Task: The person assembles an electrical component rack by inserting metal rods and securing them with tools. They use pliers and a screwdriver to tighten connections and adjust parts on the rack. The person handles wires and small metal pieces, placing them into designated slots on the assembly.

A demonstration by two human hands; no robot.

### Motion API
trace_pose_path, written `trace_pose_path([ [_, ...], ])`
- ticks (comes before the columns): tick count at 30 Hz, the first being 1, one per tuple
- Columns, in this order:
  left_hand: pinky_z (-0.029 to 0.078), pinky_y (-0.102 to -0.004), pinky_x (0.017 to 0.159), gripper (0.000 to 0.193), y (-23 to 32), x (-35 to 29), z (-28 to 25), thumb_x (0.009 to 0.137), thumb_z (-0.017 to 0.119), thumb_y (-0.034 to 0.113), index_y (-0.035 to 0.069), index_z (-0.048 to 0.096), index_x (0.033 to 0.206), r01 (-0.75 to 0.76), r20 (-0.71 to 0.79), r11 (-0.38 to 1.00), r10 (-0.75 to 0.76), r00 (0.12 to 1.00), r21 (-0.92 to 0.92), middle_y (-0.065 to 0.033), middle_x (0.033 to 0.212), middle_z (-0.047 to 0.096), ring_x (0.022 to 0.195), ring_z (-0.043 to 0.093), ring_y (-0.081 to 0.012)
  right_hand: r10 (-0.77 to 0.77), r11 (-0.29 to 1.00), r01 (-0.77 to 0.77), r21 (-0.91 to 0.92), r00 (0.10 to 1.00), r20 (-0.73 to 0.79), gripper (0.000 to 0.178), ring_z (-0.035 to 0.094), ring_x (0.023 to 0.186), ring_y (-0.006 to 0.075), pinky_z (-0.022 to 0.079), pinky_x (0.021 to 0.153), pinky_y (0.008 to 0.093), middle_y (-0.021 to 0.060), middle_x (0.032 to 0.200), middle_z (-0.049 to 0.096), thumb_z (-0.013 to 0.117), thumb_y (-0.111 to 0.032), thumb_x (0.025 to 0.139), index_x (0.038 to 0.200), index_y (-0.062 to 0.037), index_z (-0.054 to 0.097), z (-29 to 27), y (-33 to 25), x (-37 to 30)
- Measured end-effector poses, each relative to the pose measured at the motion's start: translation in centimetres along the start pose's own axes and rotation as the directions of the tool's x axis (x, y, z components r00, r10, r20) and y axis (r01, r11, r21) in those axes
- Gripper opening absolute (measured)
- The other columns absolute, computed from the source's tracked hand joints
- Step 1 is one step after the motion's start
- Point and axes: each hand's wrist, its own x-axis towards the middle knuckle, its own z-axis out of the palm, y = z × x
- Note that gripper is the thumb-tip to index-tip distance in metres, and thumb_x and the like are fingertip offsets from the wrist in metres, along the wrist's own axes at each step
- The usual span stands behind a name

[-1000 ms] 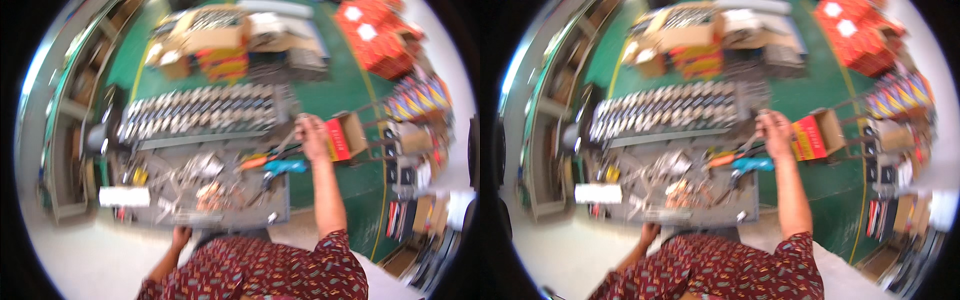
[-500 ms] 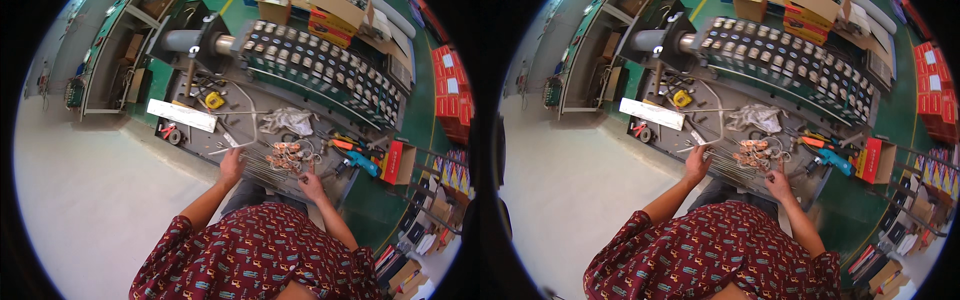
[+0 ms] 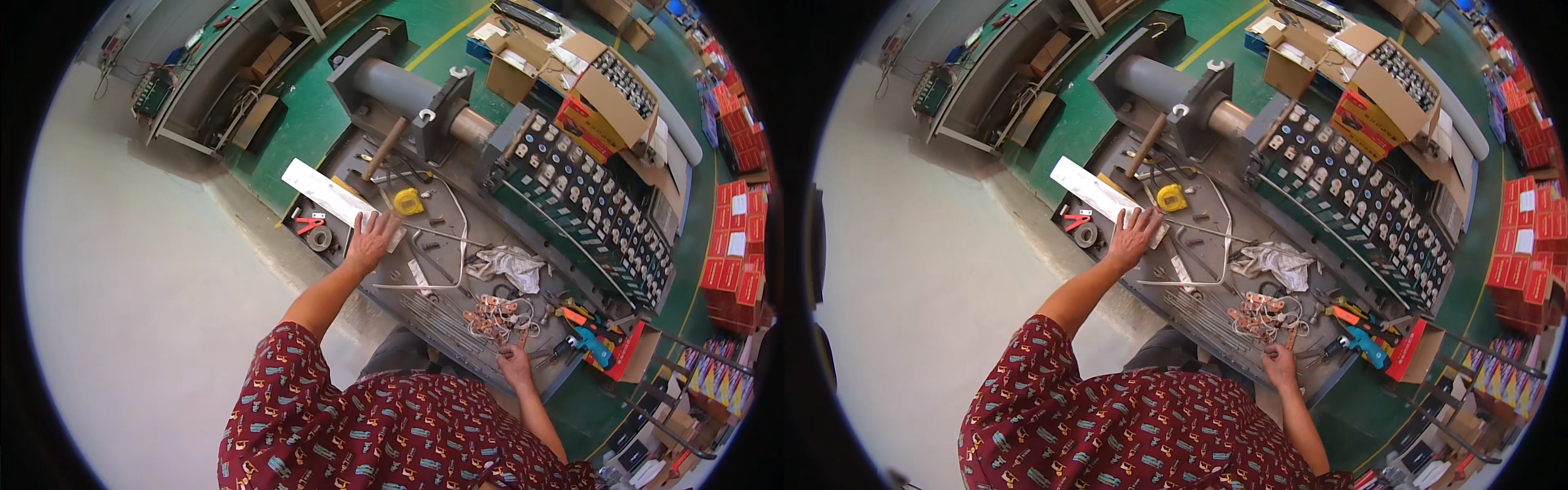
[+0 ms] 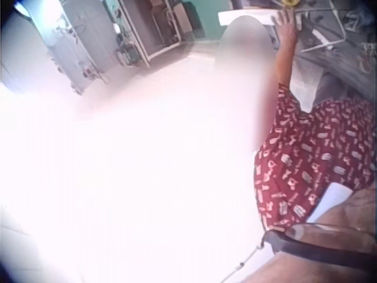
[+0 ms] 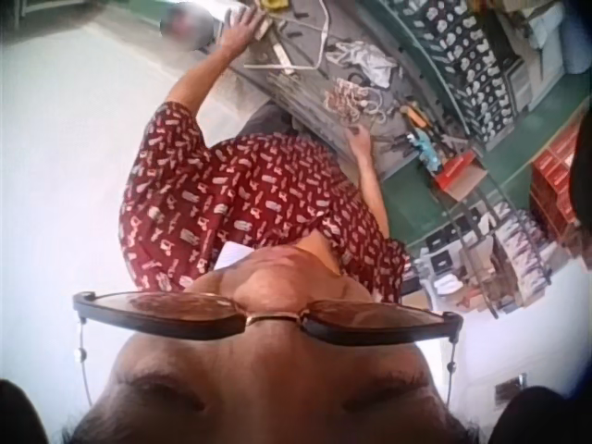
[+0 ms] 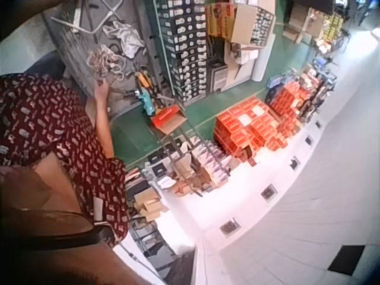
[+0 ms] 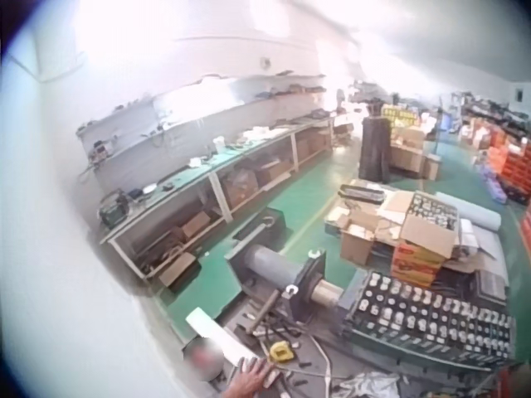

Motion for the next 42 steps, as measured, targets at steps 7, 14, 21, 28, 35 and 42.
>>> trace_pose_path([
  [7, 0.021, -0.0571, 0.116, 0.061, -3.4, -0.5, -1.5, 0.08, 0.061, 0.006, 0.017, 0.045, 0.138, -0.209, -0.022, 0.976, 0.211, 0.977, 0.059, -0.0078, 0.119, 0.05, 0.127, 0.045, -0.0248, -0.101, 0.995, 0.101, 0.011, 0.995, 0.003, 0.02, 0.06, 0.069, 0.0121, 0.05, 0.06, 0.0276, 0.0072, 0.081, 0.066, 0.066, -0.006, 0.082, 0.099, 0.0037, 0.066, 0.4, -3.1, 1.9],
  [14, 0.019, -0.0598, 0.116, 0.071, -9.3, -4.8, -5.4, 0.075, 0.063, -0.004, 0.026, 0.047, 0.137, -0.192, 0.155, 0.965, 0.22, 0.963, -0.177, -0.0074, 0.146, 0.043, 0.14, 0.037, -0.0272, -0.226, 0.919, 0.248, -0.307, 0.969, 0.104, 0.018, 0.064, 0.086, 0.0198, 0.052, 0.072, 0.0314, 0.0111, 0.096, 0.067, 0.069, -0.005, 0.08, 0.097, -0.0001, 0.068, 1.0, -9.6, 3.6],
  [21, 0.034, -0.0442, 0.114, 0.072, -15.3, -5.4, -12.8, 0.071, 0.067, -0.012, 0.021, 0.052, 0.133, -0.077, 0.004, 0.933, 0.084, 0.996, -0.351, -0.0095, 0.144, 0.045, 0.136, 0.039, -0.0356, -0.537, 0.742, 0.61, -0.279, 0.789, 0.298, 0.02, 0.059, 0.112, 0.0368, 0.049, 0.093, 0.0435, 0.018, 0.133, 0.051, 0.066, -0.006, 0.082, 0.102, -0.0053, 0.066, 5.2, -19.4, 6.3],
  [28, 0.04, -0.0403, 0.109, 0.067, -15.8, -3.5, -15.0, 0.075, 0.072, -0.006, 0.018, 0.051, 0.133, -0.066, -0.117, 0.813, -0.002, 0.993, -0.579, -0.0186, 0.143, 0.04, 0.133, 0.041, -0.0381, -0.501, 0.637, 0.602, -0.482, 0.798, 0.334, 0.017, 0.059, 0.103, 0.0392, 0.049, 0.09, 0.0473, 0.0153, 0.113, 0.057, 0.068, -0.008, 0.077, 0.093, -0.0035, 0.063, 7.9, -18.7, 9.1],
  [35, 0.026, -0.0557, 0.114, 0.072, -9.8, -4.1, -6.2, 0.069, 0.067, -0.001, 0.019, 0.049, 0.135, -0.025, 0.072, 0.974, 0.042, 0.997, -0.224, -0.0159, 0.142, 0.042, 0.139, 0.035, -0.0356, -0.53, 0.844, 0.534, -0.044, 0.844, 0.079, 0.015, 0.061, 0.083, 0.0224, 0.05, 0.074, 0.033, 0.0101, 0.087, 0.059, 0.068, -0.01, 0.079, 0.09, -0.0012, 0.061, 2.8, -19.5, 5.4],
  [42, 0.011, -0.0626, 0.117, 0.074, -5.9, -2.8, -1.1, 0.066, 0.073, 0.001, 0.019, 0.049, 0.134, -0.135, 0.154, 0.99, 0.139, 0.978, -0.034, -0.0126, 0.142, 0.042, 0.144, 0.028, -0.0322, -0.078, 0.535, -0.065, 0.842, 0.989, 0.126, 0.009, 0.058, 0.076, 0.0137, 0.051, 0.073, 0.0344, 0.0043, 0.083, 0.06, 0.058, -0.012, 0.089, 0.093, -0.0039, 0.06, 2.4, -14.7, 1.1],
])
